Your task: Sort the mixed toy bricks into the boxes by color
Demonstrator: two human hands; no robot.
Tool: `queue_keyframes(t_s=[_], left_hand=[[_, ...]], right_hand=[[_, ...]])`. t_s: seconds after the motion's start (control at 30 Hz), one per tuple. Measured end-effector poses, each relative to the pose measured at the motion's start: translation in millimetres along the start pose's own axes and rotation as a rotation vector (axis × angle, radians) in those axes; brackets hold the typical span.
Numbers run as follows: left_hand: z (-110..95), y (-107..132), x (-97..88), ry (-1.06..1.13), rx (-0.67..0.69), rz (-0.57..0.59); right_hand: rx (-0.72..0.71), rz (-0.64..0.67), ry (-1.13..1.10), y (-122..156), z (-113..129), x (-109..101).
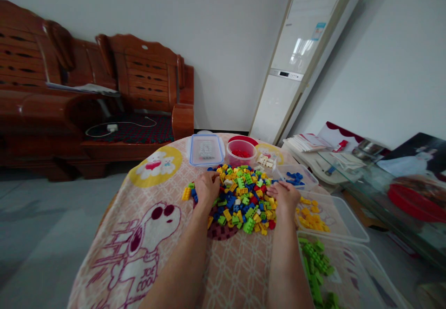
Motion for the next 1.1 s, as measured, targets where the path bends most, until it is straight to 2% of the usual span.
queue_keyframes(t_s=[0.07,0.13,0.2,0.3,0.47,0.57,0.73,0.83,1.1], left_hand=[[-0.5,0.1,0.0,-0.001,0.002,-0.003],[-0.9,0.2,-0.2,-0.002,0.004,-0.004],[-1.1,0.2,-0.4,-0.006,0.005,0.001],[-1.5,0.1,-0.7,-0.015,0.011,0.011],[-1.0,0.0,0.4,-0.018,0.012,0.01],[-0.4,0.0,1.2,-0.018,0.019,-0.005],[-0.2,0.1,0.8,-0.024,0.019,0.009],[-0.5,0.0,0.3,-0.02,0.02,0.006],[-1.3,0.3,0.1,-0.009,0.013,0.007]], right_hand=[[-0.128,-0.133,-0.089,-8.0,-4.5,-7.1],[-0.229,-0.193,-0.096,-13.8,-7.2,-13.0],[-0.268,-0.193,-0.043,-17.2,-8.6,-16.5],[-0.223,-0.154,0.048,-16.7,-7.9,-16.8],[-0.059,0.04,0.183,-4.7,2.8,-8.5],[0.008,0.237,0.362,6.8,13.9,-4.1],[0.039,0.555,0.676,27.0,31.2,1.5],[-0.007,0.614,0.801,31.5,36.6,3.2],[-0.089,0.636,0.926,28.5,31.7,6.2]])
Point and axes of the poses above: each hand's wrist, its own y-axis away from the middle knuckle, its own x-axis out of the palm, z = x × y, the point moved 2 cm from there along -y, towards the middle knuckle, and after that the axes turned 6 degrees about -y, right-handed, at the moved point
